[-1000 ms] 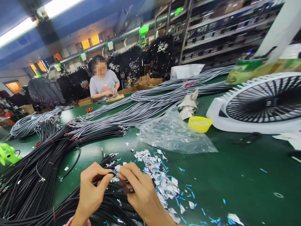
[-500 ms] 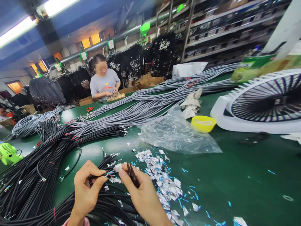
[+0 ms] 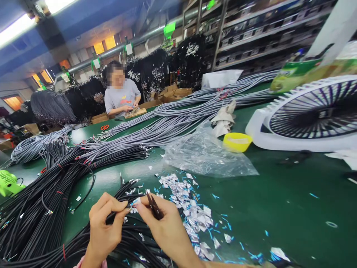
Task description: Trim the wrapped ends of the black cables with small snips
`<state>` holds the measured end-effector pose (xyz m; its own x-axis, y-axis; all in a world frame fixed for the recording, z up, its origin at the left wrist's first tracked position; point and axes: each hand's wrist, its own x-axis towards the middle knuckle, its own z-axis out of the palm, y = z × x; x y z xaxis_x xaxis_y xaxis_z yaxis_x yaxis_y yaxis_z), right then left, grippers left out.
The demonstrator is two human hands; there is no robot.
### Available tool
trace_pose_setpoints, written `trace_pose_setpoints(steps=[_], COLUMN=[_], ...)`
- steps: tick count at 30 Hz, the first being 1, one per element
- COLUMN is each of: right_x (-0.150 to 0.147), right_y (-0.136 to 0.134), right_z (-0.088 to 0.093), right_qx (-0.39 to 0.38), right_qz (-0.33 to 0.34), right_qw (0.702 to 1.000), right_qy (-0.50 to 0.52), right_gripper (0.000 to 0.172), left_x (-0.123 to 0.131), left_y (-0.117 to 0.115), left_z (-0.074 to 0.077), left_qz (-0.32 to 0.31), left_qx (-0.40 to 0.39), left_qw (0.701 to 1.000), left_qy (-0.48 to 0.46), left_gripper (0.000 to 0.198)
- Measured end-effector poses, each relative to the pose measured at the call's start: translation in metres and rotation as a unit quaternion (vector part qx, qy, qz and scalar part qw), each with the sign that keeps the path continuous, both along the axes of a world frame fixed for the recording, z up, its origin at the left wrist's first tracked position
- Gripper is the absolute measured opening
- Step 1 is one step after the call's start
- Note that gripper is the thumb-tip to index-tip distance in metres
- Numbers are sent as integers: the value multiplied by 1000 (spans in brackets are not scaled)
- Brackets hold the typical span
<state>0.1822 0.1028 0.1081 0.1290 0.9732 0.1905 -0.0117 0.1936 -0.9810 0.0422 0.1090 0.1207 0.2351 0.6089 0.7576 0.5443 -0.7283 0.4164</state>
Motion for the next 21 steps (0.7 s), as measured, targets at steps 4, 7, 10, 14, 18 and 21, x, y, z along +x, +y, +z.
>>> trace_pose_setpoints(steps=[4, 7, 10, 14, 18, 21], right_x=[4, 5, 3, 2, 9, 11], right_y=[2, 0, -3, -5, -2, -2], right_z=[-2, -3, -3, -17, -32, -25], right_qx=[5, 39, 41, 50, 106, 139], right_qz=[47, 91, 32, -33, 5, 21], right_qw=[998, 991, 997, 997, 982, 979], right_qy=[-47, -87, -58, -40, -153, -151], right_gripper=[22, 29, 35, 44, 35, 32], left_x=[-1, -3, -5, -4, -1, 0], left_y=[2, 3, 2, -1, -1, 0], left_z=[0, 0, 0, -3, -3, -3], left_qz=[12, 24, 40, 50, 52, 50], left_qx=[38, 68, 95, 142, 163, 170], left_qw=[999, 997, 995, 988, 983, 982], left_qy=[25, 32, 19, -31, -70, -69], left_gripper=[17, 18, 19, 18, 17, 16])
